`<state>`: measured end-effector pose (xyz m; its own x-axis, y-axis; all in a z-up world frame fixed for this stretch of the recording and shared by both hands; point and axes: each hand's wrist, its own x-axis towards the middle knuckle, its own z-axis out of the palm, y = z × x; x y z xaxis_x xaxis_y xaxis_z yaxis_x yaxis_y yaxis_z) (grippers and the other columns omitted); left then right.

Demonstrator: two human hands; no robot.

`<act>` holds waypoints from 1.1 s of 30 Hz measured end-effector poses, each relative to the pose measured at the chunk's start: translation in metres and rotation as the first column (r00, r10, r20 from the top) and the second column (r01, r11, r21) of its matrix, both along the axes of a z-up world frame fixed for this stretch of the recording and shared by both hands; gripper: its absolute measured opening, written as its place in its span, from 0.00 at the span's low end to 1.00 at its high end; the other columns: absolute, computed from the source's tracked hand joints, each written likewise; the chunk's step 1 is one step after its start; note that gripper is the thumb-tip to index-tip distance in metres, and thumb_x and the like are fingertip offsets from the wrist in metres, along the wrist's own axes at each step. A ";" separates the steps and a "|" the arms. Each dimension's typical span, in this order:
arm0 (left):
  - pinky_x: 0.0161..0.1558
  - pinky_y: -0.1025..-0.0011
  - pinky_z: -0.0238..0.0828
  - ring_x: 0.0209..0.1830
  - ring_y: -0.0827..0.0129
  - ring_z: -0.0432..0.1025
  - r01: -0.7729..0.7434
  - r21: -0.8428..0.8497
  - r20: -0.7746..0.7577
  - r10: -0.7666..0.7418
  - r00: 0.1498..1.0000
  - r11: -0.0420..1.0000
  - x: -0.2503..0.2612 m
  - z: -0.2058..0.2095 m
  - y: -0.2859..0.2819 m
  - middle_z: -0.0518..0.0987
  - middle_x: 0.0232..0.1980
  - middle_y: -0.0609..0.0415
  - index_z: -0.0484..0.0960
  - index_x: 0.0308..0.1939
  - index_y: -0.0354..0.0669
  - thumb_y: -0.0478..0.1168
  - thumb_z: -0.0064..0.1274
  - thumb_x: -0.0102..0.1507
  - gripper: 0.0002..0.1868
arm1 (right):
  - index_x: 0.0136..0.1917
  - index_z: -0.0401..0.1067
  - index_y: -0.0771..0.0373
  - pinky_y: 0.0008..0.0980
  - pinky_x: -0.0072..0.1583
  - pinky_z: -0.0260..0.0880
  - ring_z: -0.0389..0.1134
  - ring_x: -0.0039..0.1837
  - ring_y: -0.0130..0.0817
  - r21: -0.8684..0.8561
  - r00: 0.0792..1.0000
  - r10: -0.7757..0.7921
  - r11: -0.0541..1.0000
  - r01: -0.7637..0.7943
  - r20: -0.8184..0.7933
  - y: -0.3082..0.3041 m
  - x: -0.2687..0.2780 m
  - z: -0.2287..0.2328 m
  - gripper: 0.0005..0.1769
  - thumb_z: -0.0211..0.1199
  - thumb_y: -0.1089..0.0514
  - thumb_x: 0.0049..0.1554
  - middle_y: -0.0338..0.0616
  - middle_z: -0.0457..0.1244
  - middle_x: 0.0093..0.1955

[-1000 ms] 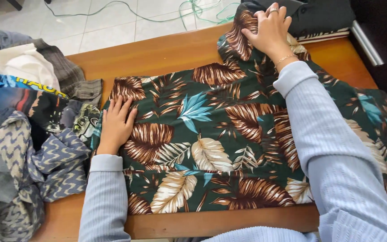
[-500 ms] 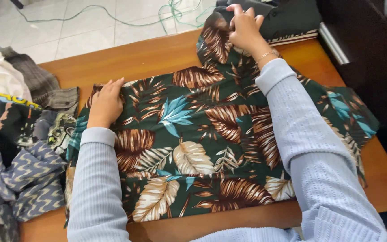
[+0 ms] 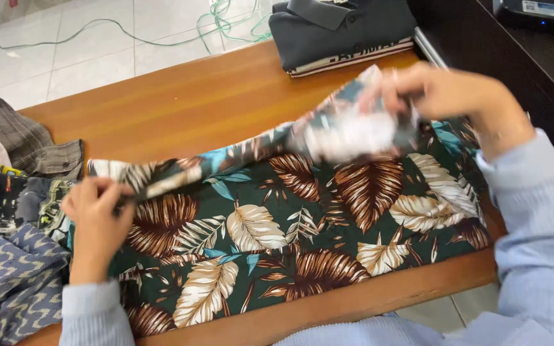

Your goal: Folding a patterned shirt on a wooden table

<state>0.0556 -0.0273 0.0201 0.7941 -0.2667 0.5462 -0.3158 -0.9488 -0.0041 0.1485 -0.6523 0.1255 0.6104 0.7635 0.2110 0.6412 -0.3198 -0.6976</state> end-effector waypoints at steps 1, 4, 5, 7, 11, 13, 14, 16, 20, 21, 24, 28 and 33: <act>0.62 0.51 0.50 0.60 0.49 0.64 -0.010 -0.044 -0.084 0.006 0.996 0.999 -0.010 -0.006 0.002 0.72 0.55 0.51 0.84 0.43 0.51 0.36 0.65 0.59 0.10 | 0.33 0.56 0.59 0.41 0.61 0.68 0.69 0.67 0.39 -0.061 0.991 0.017 0.998 -0.026 -0.131 -0.001 -0.018 -0.005 0.17 0.50 0.79 0.40 0.44 0.73 0.59; 0.63 0.49 0.50 0.65 0.50 0.64 -0.026 -0.081 -0.189 0.010 0.982 0.996 -0.020 -0.028 0.012 0.73 0.62 0.55 0.84 0.43 0.58 0.37 0.63 0.56 0.13 | 0.33 0.56 0.57 0.50 0.70 0.49 0.74 0.62 0.28 -0.260 0.975 -0.027 0.965 -0.032 -0.221 -0.002 -0.053 -0.032 0.18 0.58 0.77 0.42 0.32 0.77 0.56; 0.63 0.49 0.51 0.67 0.51 0.64 -0.026 -0.076 -0.211 0.009 0.977 0.997 -0.020 -0.036 0.016 0.74 0.65 0.59 0.84 0.44 0.61 0.37 0.60 0.55 0.15 | 0.33 0.60 0.55 0.61 0.81 0.26 0.74 0.63 0.23 -0.397 0.982 -0.076 0.918 0.001 -0.173 -0.002 -0.062 -0.044 0.18 0.62 0.75 0.40 0.26 0.77 0.58; 0.65 0.48 0.49 0.67 0.52 0.65 -0.020 -0.060 -0.209 0.007 0.978 0.998 -0.017 -0.033 0.010 0.75 0.64 0.60 0.84 0.45 0.62 0.38 0.59 0.57 0.13 | 0.36 0.63 0.52 0.65 0.81 0.27 0.71 0.59 0.24 -0.544 0.992 -0.107 0.837 0.056 -0.063 -0.002 -0.070 -0.055 0.17 0.61 0.73 0.42 0.24 0.73 0.50; 0.69 0.46 0.49 0.65 0.51 0.66 -0.004 -0.027 -0.179 -0.001 0.984 1.000 -0.021 -0.028 0.003 0.78 0.63 0.63 0.84 0.47 0.59 0.37 0.57 0.59 0.14 | 0.35 0.64 0.49 0.66 0.80 0.29 0.68 0.53 0.24 -0.623 0.995 -0.082 0.782 0.030 -0.054 -0.014 -0.072 -0.062 0.16 0.58 0.71 0.41 0.20 0.70 0.46; 0.69 0.47 0.48 0.66 0.51 0.66 -0.018 -0.052 -0.190 0.008 0.982 0.999 -0.022 -0.028 0.006 0.78 0.64 0.63 0.84 0.46 0.60 0.36 0.57 0.58 0.14 | 0.34 0.62 0.51 0.49 0.68 0.46 0.66 0.54 0.27 -0.522 0.989 -0.067 0.853 -0.013 -0.135 -0.012 -0.074 -0.049 0.18 0.59 0.73 0.36 0.24 0.71 0.48; 0.70 0.48 0.47 0.66 0.52 0.65 -0.030 -0.081 -0.200 0.014 0.980 0.996 -0.020 -0.030 0.006 0.77 0.64 0.64 0.84 0.45 0.61 0.34 0.56 0.57 0.15 | 0.33 0.60 0.54 0.32 0.57 0.62 0.65 0.54 0.30 -0.414 0.976 -0.047 0.909 -0.046 -0.211 -0.012 -0.075 -0.041 0.20 0.60 0.74 0.32 0.28 0.72 0.49; 0.71 0.41 0.43 0.68 0.51 0.64 -0.021 -0.071 -0.219 0.005 0.976 0.997 -0.021 -0.028 0.000 0.75 0.67 0.62 0.84 0.49 0.64 0.27 0.48 0.51 0.28 | 0.41 0.66 0.49 0.32 0.60 0.60 0.66 0.55 0.28 -0.495 0.982 -0.050 0.868 -0.046 -0.180 -0.017 -0.074 -0.033 0.21 0.67 0.69 0.37 0.25 0.71 0.51; 0.71 0.21 0.35 0.74 0.52 0.62 0.056 0.025 -0.195 -0.050 0.979 0.998 -0.030 0.008 -0.046 0.73 0.71 0.59 0.82 0.55 0.65 0.19 0.46 0.47 0.40 | 0.59 0.76 0.44 0.29 0.57 0.72 0.74 0.54 0.23 -0.576 0.894 -0.442 0.751 0.323 -0.075 -0.054 -0.056 -0.037 0.19 0.68 0.56 0.54 0.32 0.73 0.51; 0.71 0.21 0.35 0.74 0.52 0.62 0.058 0.025 -0.197 -0.052 0.979 0.998 -0.028 0.018 -0.068 0.73 0.71 0.59 0.82 0.55 0.65 0.19 0.46 0.47 0.40 | 0.59 0.76 0.44 0.29 0.57 0.72 0.74 0.54 0.23 -0.576 0.893 -0.444 0.751 0.324 -0.076 -0.056 -0.045 -0.038 0.19 0.68 0.56 0.54 0.32 0.73 0.51; 0.73 0.37 0.45 0.68 0.53 0.69 0.217 0.072 -0.174 -0.202 0.964 0.973 -0.025 0.038 -0.138 0.77 0.66 0.51 0.83 0.55 0.53 0.20 0.51 0.50 0.32 | 0.64 0.70 0.64 0.37 0.51 0.73 0.72 0.47 0.41 -0.434 0.651 -0.732 0.663 0.610 -0.202 -0.054 -0.014 -0.057 0.15 0.54 0.56 0.67 0.51 0.72 0.53; 0.52 0.52 0.69 0.53 0.58 0.74 0.540 0.057 -0.160 -0.526 0.835 0.840 -0.032 0.033 -0.246 0.78 0.56 0.55 0.81 0.54 0.50 0.40 0.54 0.63 0.15 | 0.71 0.55 0.64 0.39 0.39 0.72 0.72 0.42 0.46 -0.180 0.501 -0.778 0.593 0.785 -0.380 -0.028 0.013 -0.089 0.25 0.51 0.46 0.69 0.62 0.69 0.52; 0.48 0.63 0.74 0.47 0.63 0.73 0.690 -0.078 -0.337 -0.671 0.661 0.719 -0.039 0.018 -0.337 0.78 0.49 0.52 0.77 0.60 0.44 0.62 0.45 0.69 0.28 | 0.69 0.57 0.54 0.32 0.35 0.65 0.68 0.30 0.39 -0.189 0.473 -0.834 0.533 0.825 -0.286 -0.019 0.025 -0.120 0.34 0.65 0.38 0.59 0.48 0.71 0.47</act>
<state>0.0170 -0.3642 0.0381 0.5016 -0.8234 0.2653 -0.8648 -0.4701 0.1763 0.1733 -0.6711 0.0055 0.9838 -0.1330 -0.1202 -0.1766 -0.6028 -0.7781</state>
